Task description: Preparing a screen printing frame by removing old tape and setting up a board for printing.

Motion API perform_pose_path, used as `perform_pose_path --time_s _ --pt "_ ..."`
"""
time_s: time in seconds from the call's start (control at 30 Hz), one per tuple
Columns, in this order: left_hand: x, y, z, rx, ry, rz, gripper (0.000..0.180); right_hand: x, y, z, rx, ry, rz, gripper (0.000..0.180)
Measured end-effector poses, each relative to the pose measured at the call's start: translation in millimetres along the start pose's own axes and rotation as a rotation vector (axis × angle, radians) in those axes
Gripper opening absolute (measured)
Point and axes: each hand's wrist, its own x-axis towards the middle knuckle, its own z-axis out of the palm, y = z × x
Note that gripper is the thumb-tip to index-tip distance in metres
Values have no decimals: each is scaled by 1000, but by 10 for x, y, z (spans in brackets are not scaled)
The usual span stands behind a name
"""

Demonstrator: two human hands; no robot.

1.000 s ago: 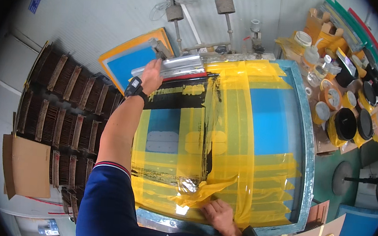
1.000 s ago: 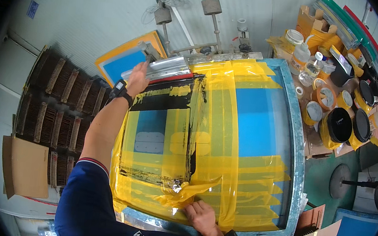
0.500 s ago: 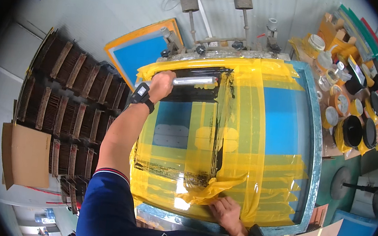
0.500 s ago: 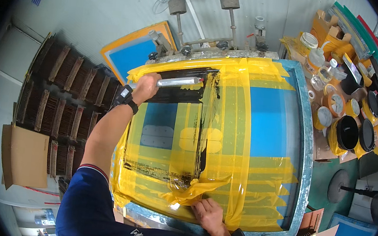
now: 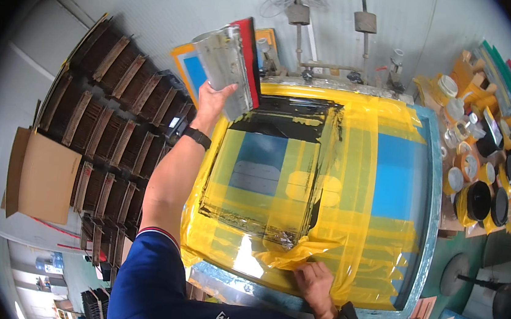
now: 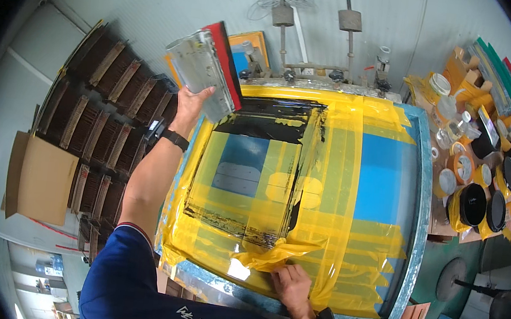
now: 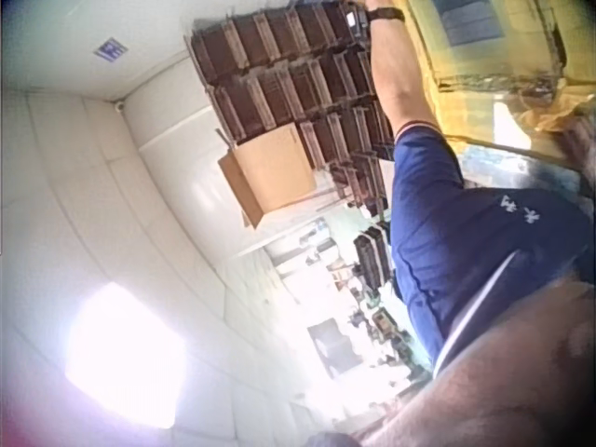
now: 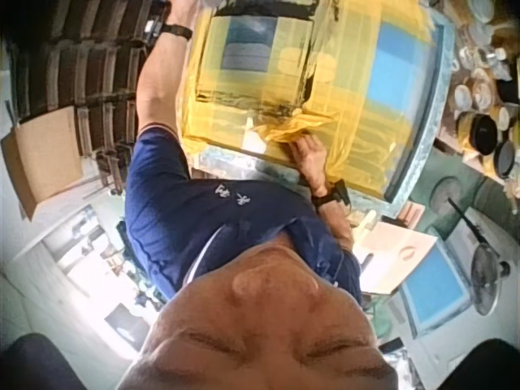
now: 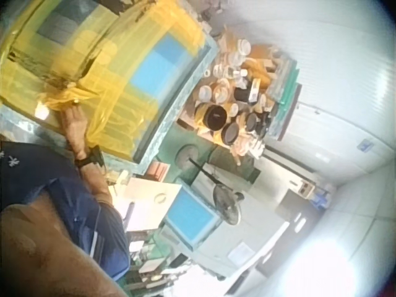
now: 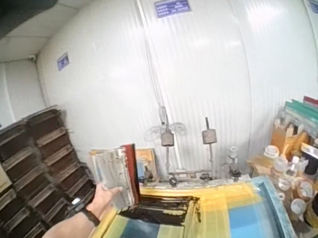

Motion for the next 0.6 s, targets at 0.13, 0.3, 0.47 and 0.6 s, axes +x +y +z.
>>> perform_pose_path --time_s 0.13,0.3,0.47,0.6 --pt "-82 -43 -148 -256 95 16 42 20 -29 -6 -9 27 -8 22" --pt "-171 -80 -286 -424 90 -26 50 -35 -11 16 -38 29 -20 21" --pt "-324 -35 -471 -659 92 -77 55 -60 -21 18 -44 19 -53 20" --pt "-538 164 -837 -838 148 -7 49 5 -73 33 -27 -10 -48 21"
